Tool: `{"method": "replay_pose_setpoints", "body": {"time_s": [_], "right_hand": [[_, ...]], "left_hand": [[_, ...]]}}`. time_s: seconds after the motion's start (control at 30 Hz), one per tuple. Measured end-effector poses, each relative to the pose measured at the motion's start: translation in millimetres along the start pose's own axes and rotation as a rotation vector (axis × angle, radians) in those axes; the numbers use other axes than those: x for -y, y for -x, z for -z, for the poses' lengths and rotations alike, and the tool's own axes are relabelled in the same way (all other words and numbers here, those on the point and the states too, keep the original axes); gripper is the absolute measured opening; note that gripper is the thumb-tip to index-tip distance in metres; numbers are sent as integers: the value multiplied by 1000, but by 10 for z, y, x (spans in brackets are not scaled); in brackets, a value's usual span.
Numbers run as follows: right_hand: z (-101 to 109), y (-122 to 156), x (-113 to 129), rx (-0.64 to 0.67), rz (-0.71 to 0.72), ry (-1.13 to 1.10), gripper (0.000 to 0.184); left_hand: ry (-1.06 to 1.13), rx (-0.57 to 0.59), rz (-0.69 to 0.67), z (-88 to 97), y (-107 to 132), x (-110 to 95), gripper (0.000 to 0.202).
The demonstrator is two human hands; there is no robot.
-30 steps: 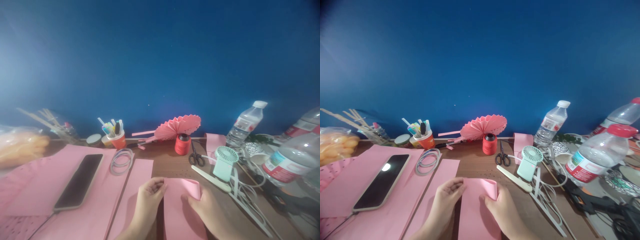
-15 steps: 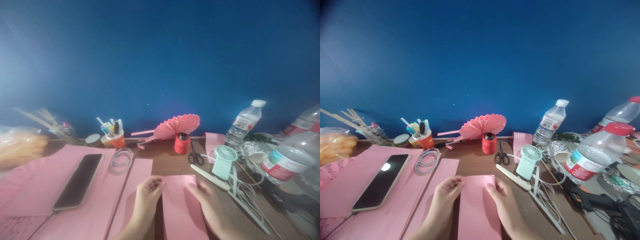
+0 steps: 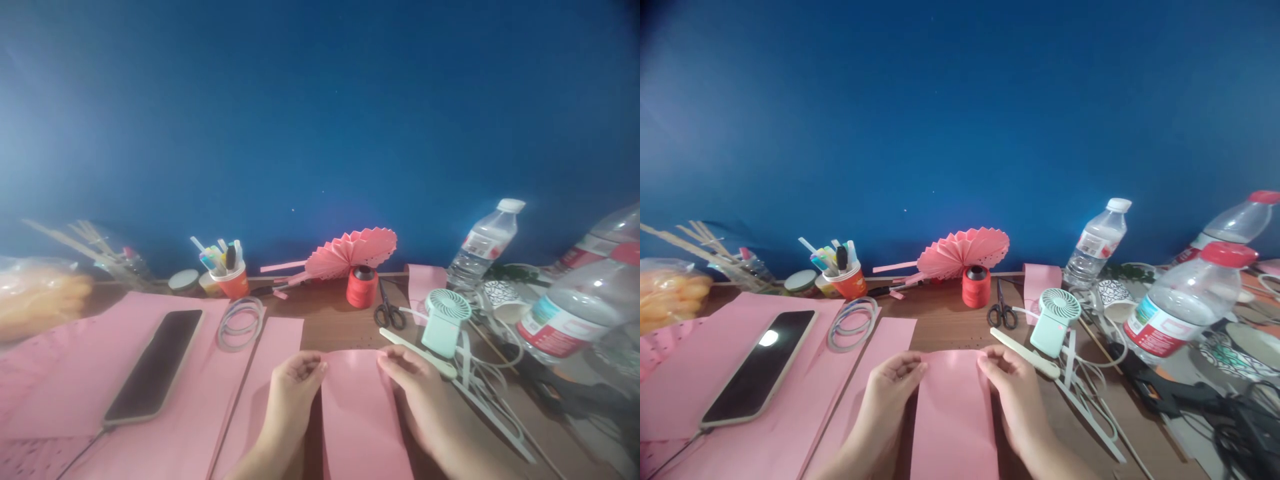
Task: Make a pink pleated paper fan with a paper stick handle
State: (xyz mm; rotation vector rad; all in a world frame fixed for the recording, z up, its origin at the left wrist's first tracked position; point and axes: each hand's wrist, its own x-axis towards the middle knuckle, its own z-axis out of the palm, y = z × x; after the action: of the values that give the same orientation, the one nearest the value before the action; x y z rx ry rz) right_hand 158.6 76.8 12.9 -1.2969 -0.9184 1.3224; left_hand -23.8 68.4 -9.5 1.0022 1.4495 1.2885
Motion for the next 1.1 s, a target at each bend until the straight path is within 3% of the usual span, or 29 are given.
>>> {"method": "replay_pose_setpoints", "body": {"time_s": [0.13, 0.23, 0.33, 0.4, 0.5, 0.57, 0.73, 0.93, 1.1], "right_hand": [[3, -11, 27, -20, -16, 93, 24], [31, -73, -31, 17, 104, 175, 21], [66, -142, -25, 165, 245, 355, 25], [75, -145, 58, 284, 305, 556, 18], [53, -52, 241, 461, 304, 736, 13], [21, 46, 334, 497, 301, 781, 13], [13, 105, 331, 449, 394, 774, 15], [312, -337, 217, 371, 358, 609, 19], [492, -535, 184, 166, 365, 492, 18]], "left_hand": [[-15, 17, -11, 9, -19, 24, 17], [-46, 43, -6, 0, -25, 24, 17], [-108, 135, -34, -33, 8, -15, 18], [-140, 215, -63, -67, 55, -58, 20], [-166, 330, -76, -119, 136, -111, 22], [-174, 381, -94, -147, 180, -125, 22], [-208, 436, -100, -159, 221, -122, 25], [-371, 512, -85, -18, 125, -163, 17], [-408, 537, -68, 215, -68, -264, 18]]}}
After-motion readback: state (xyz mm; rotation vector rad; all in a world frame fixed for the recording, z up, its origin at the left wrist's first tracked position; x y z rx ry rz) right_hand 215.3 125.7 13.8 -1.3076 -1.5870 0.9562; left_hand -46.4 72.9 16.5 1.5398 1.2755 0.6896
